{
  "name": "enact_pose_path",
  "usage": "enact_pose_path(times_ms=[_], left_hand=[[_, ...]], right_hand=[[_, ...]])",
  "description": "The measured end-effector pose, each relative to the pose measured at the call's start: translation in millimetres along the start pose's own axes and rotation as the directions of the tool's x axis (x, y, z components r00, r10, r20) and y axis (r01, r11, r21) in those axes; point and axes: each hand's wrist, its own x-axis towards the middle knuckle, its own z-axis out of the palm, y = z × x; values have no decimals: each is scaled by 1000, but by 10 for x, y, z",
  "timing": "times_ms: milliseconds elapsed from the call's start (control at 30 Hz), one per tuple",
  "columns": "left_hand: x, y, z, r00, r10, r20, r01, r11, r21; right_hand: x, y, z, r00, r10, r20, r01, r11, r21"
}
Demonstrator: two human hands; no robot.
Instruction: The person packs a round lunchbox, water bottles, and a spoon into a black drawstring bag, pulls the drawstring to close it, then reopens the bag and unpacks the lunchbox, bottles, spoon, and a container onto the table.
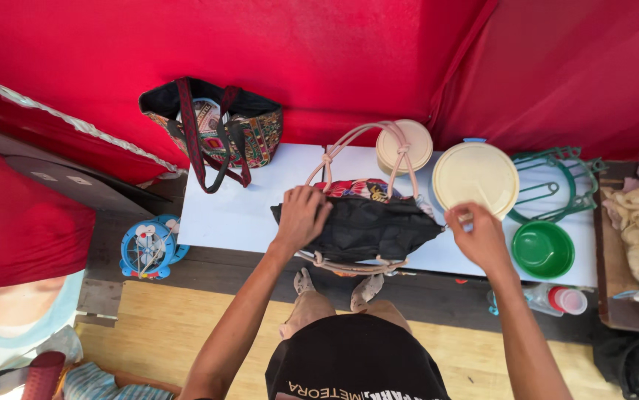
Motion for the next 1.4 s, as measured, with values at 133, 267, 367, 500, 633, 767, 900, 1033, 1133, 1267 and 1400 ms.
enact_pose_path(times_ms=[133,267,367,500,633,767,900,1033,1133,1267,1400], left_hand=[[88,389,21,980,169,-102,-177,982,-69],[140,423,205,997,73,30,-72,997,-13],[190,276,315,998,12,67,-9,999,-48],[299,248,314,1000,5,16,-3,988,-155],[414,594,191,998,67,4,-66,987,-150],[449,1217,236,980,199,4,-187,928,-323],[665,1551,462,924,134,357,3,933,-359],[820,1614,638,897,185,401,-75,959,-275],[852,1634,679,878,271,396,-156,942,-299],[811,1689,601,894,207,398,-97,956,-278],[726,1778,459,943,67,327,41,949,-313]], right_hand=[[-151,212,120,992,114,48,-120,982,146],[-214,258,249,971,229,69,-238,952,191],[-254,241,283,970,237,58,-244,927,284],[-289,215,303,975,223,8,-186,793,581],[-278,205,337,919,385,87,-325,612,722],[-237,184,356,878,460,128,-424,629,652],[-190,155,303,939,325,111,-315,687,654],[-171,177,159,1000,-11,22,1,914,405],[-115,230,84,976,-217,12,202,925,322],[-3,335,36,967,-227,119,149,876,459],[30,381,15,929,-292,227,159,869,468]])
